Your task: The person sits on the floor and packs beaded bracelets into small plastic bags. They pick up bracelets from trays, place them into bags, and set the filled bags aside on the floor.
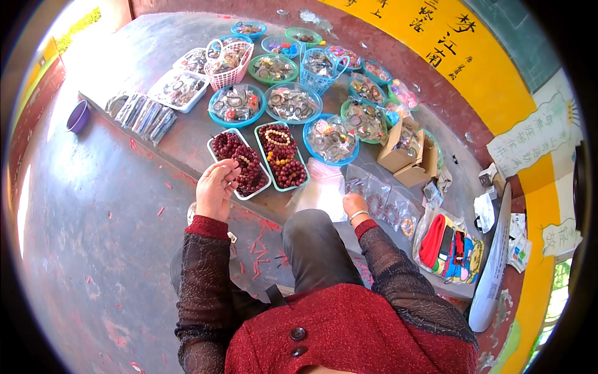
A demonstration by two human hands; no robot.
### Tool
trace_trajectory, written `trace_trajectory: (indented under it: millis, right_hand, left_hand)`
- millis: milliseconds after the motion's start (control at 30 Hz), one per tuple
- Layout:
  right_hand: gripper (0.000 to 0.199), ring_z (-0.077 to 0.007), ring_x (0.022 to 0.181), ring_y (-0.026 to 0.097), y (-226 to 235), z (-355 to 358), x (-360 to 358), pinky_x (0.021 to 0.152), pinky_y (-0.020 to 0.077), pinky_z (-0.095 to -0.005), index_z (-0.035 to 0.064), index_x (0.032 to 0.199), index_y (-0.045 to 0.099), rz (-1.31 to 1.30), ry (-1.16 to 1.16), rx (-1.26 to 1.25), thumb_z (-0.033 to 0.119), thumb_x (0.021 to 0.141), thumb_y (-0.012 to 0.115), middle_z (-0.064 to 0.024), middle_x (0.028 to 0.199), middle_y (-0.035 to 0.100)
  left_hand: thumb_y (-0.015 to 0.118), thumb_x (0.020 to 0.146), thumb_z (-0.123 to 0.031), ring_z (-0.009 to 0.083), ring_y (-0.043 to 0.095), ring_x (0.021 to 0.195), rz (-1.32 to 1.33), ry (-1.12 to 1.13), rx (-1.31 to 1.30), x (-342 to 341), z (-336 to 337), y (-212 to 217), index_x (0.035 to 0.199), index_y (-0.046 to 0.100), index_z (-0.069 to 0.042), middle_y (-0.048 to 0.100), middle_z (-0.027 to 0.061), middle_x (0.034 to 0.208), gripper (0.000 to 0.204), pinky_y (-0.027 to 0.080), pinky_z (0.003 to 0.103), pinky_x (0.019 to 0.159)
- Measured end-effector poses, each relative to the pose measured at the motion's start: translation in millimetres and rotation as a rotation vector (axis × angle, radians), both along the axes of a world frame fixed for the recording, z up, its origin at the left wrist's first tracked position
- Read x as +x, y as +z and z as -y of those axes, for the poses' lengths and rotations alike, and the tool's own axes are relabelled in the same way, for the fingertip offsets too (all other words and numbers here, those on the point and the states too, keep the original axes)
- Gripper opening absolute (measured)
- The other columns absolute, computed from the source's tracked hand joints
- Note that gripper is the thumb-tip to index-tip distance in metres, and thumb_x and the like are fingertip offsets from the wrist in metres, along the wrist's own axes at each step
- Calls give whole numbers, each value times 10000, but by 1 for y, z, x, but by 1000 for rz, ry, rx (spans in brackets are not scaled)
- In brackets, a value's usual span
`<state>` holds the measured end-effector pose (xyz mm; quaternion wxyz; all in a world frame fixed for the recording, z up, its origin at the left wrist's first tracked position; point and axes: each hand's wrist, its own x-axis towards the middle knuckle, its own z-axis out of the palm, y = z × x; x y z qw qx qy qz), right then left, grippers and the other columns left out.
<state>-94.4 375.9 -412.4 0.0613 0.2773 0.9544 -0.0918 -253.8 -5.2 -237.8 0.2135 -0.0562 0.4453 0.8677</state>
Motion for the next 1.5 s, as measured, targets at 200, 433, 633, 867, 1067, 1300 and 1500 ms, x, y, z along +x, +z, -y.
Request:
trace_trajectory:
  millis: [200, 433, 633, 867, 1067, 1300, 1500]
  right_hand:
    - [189, -169, 570, 622, 42, 12, 5, 505, 467, -312, 21, 729, 674, -365, -289, -519, 188, 760, 590, -102, 701, 662]
    - [131, -45, 556, 513, 128, 62, -25, 442, 402, -208, 38, 810, 646, -676, -94, -898, 159, 772, 679, 11, 693, 612]
    - [77, -100, 668, 573, 194, 134, -51, 637, 458, -212, 20, 880, 606, -756, -1, -1699, 88, 845, 612, -49, 788, 638]
    - [233, -127, 806, 612, 158, 155, -54, 713, 507, -244, 11, 1086, 577, -583, -31, -2139, 116, 878, 570, -63, 960, 633]
    - [279, -173, 936, 598, 159, 175, -54, 837, 483, -307, 4, 1137, 560, -466, -112, -2131, 145, 897, 539, -74, 1071, 614]
    - [257, -168, 895, 606, 138, 163, -63, 803, 493, -300, 1, 1103, 572, -503, -256, -2178, 109, 872, 548, -72, 1011, 627]
    - [245, -162, 844, 618, 106, 152, -69, 775, 508, -298, -24, 1078, 570, -415, -313, -2219, 105, 871, 546, -93, 990, 629]
  left_hand:
    - [477, 873, -94, 145, 606, 836, -12, -49, -20, 2, -3, 1, 989, 599, -26, 644, 63, 946, 182, 462, 251, 685]
    - [540, 851, -104, 121, 598, 806, -94, -123, -123, 9, -12, 7, 968, 604, -44, 636, 37, 922, 147, 457, 235, 634]
    - [584, 813, -89, 117, 548, 848, -119, -219, -379, 13, -13, 4, 1165, 524, 4, 575, 52, 1038, 369, 447, 247, 678]
    - [547, 847, -152, 178, 535, 1031, 11, -391, 82, 10, -9, 10, 1268, 443, -54, 552, 77, 1130, 444, 426, 343, 878]
    - [515, 817, -172, 210, 546, 1046, -110, -463, 104, 14, -8, 16, 1277, 446, -46, 569, 84, 1132, 483, 444, 369, 890]
    - [458, 809, -39, 191, 532, 1048, -51, -436, 76, 17, -12, 25, 1278, 445, -40, 531, 89, 1172, 470, 439, 351, 892]
    - [509, 750, 80, 182, 556, 1007, -171, -420, -19, 18, -18, 16, 1273, 456, -24, 539, 119, 1177, 536, 447, 298, 869]
